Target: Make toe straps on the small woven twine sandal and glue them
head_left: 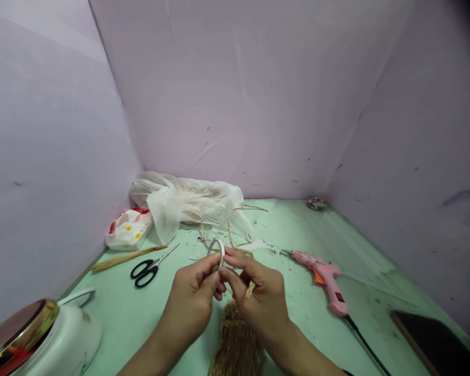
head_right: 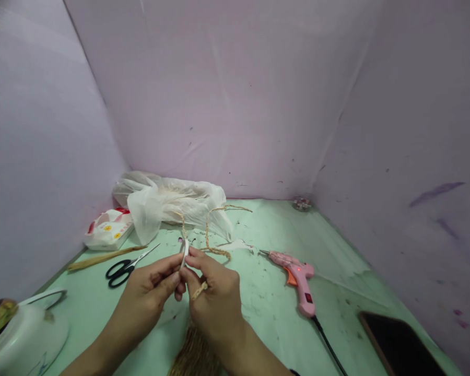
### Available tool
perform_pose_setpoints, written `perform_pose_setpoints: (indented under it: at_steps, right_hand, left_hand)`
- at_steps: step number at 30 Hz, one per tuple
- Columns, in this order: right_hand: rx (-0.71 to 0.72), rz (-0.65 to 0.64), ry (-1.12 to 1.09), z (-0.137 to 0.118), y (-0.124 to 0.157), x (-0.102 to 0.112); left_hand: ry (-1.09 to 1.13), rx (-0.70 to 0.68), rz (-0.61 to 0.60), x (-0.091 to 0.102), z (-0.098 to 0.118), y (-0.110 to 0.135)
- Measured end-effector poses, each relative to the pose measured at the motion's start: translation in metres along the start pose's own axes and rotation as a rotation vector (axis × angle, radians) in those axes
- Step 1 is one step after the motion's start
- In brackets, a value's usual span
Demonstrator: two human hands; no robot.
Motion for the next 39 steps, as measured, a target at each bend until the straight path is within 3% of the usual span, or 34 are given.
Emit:
perform_pose_setpoints:
  at_steps: [5,12,19,26,31,39]
  right_hand:
    - [0.037,-0.057,-0.017,-0.006,0.0,-0.001]
    - [0.017,-0.095,0.01,-0.009,0.003,-0.001]
    - [0.03,-0.064,-0.004,-0.008,0.0,-0.001]
    - [-0.116,-0.072,-0.026,-0.003,-0.002,0.0]
    - [-0.021,-0.099,0.007,-0.003,-0.005,0.0]
    - [-0.091,-0.161,0.127,0.002,-0.011,0.004]
  left_hand:
    - [-0.064,-0.036,-0.016,-0.001,0.005,0.001]
    - [-0.137,-0.071,0.054,0.002,0.005,0.003]
    - [-0.122,-0.054,0.037,0.002,0.007,0.001]
    - [-0.101,-0.001,0.04,0.003,0.002,-0.001]
    - [-0.088,0.036,0.008,0.003,0.0,-0.001]
    - [-0.422,-0.132,-0.025,0.011,0.017,-0.004]
Point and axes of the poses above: each hand's wrist, its own y-axis away from the middle knuckle, its own x-axis out of the back of the hand, z = x × y, the point moved 6 cm from there along -y, towards the middle knuckle, and after that the axes turned 6 degrees about -x, right-handed, at the moved point
